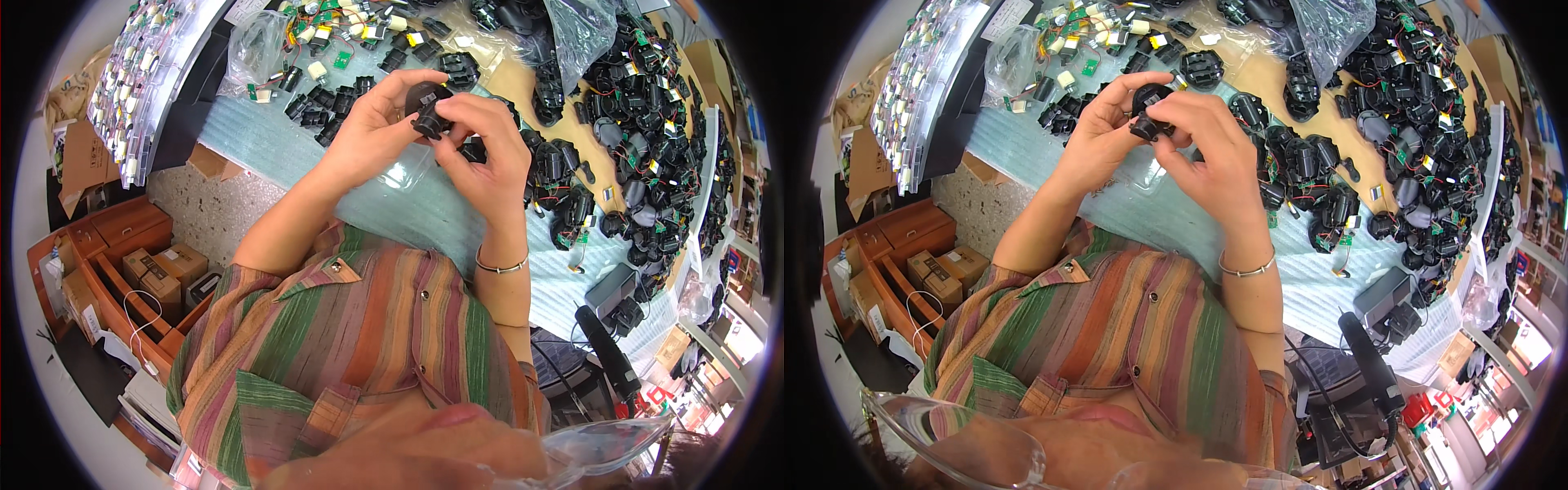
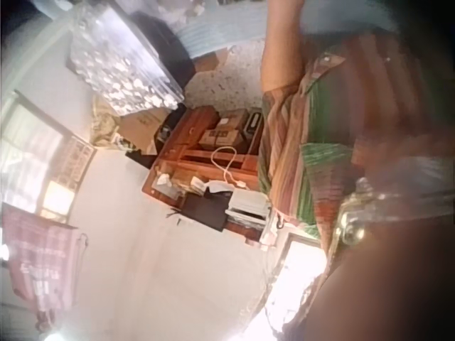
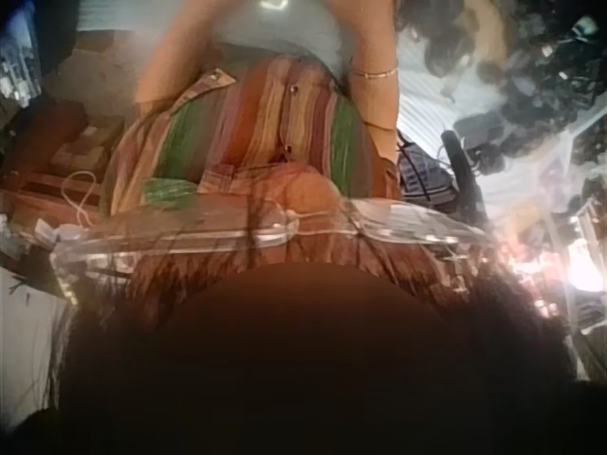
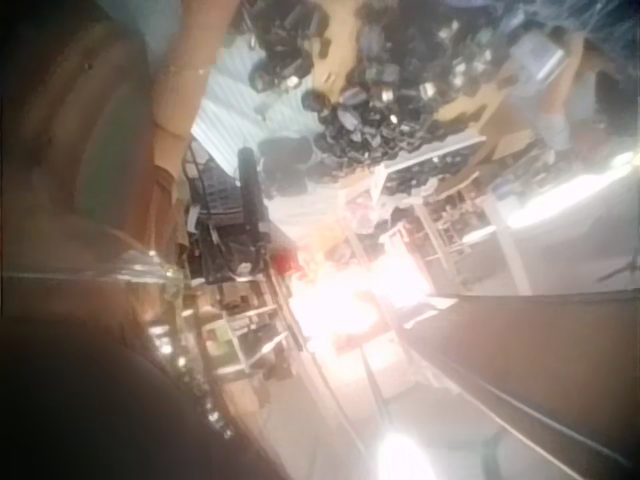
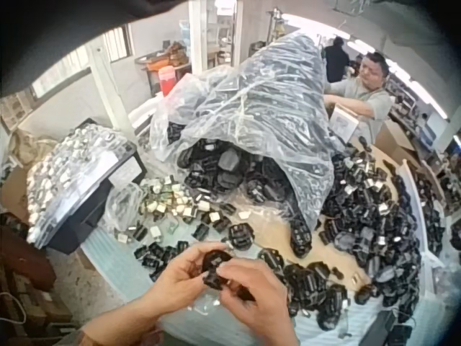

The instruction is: The person assembles small black electronic components by hand, inserting small white cylindrical parts into the black housings. The person handles the items one at a time, picking them up from a pile on the table, inserting the white part, and placing the assembled unit back on the table.

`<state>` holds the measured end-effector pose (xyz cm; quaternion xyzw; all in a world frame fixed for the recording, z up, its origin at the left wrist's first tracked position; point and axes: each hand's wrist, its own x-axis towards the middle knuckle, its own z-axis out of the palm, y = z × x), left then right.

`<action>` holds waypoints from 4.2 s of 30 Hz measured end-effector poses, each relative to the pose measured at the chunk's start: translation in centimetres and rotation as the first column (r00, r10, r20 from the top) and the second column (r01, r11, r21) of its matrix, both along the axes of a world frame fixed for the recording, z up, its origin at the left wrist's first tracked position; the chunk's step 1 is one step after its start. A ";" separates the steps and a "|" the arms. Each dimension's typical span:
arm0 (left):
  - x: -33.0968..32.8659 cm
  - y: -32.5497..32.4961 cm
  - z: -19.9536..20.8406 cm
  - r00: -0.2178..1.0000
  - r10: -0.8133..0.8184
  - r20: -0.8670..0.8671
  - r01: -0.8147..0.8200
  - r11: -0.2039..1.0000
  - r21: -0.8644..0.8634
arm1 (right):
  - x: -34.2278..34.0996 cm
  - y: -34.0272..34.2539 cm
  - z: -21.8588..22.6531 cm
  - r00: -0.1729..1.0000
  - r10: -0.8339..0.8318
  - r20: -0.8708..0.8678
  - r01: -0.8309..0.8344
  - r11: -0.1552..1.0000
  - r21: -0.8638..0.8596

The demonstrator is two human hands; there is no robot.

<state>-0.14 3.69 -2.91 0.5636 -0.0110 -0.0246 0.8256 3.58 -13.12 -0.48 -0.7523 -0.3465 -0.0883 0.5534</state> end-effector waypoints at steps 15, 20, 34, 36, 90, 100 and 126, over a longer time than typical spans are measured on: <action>0.1 -0.1 0.3 0.985 -0.134 -0.111 0.132 0.991 -0.032 | 0.3 -1.2 0.0 0.991 0.081 -0.108 -0.085 0.996 -0.039; 0.3 -0.3 1.4 0.985 -0.031 -0.169 -0.009 0.973 -0.230 | 0.3 -0.6 -0.7 0.980 -0.055 -0.192 0.085 0.985 0.152; -0.3 -1.1 0.6 0.995 0.057 -0.076 -0.069 0.983 -0.170 | -0.4 1.3 -1.3 0.977 -0.215 -0.008 0.215 0.977 -0.004; -0.3 -1.1 0.1 0.996 0.094 0.014 -0.093 0.994 -0.058 | -0.4 1.1 -1.2 0.976 -0.217 -0.003 0.217 0.975 -0.045; -0.4 -1.8 1.3 0.997 0.069 0.019 -0.057 0.928 -0.369 | 0.0 0.5 -0.8 0.924 -0.314 0.219 0.313 0.949 0.041; -0.4 -1.8 1.4 0.961 0.165 0.222 -0.164 0.986 -0.026 | 1.0 0.1 -2.2 0.970 -0.163 0.179 0.139 0.980 0.143; 0.5 -1.9 5.0 0.915 -0.081 0.396 0.016 0.986 0.166 | -0.2 -5.2 4.8 0.988 -0.132 -0.074 0.150 0.924 0.351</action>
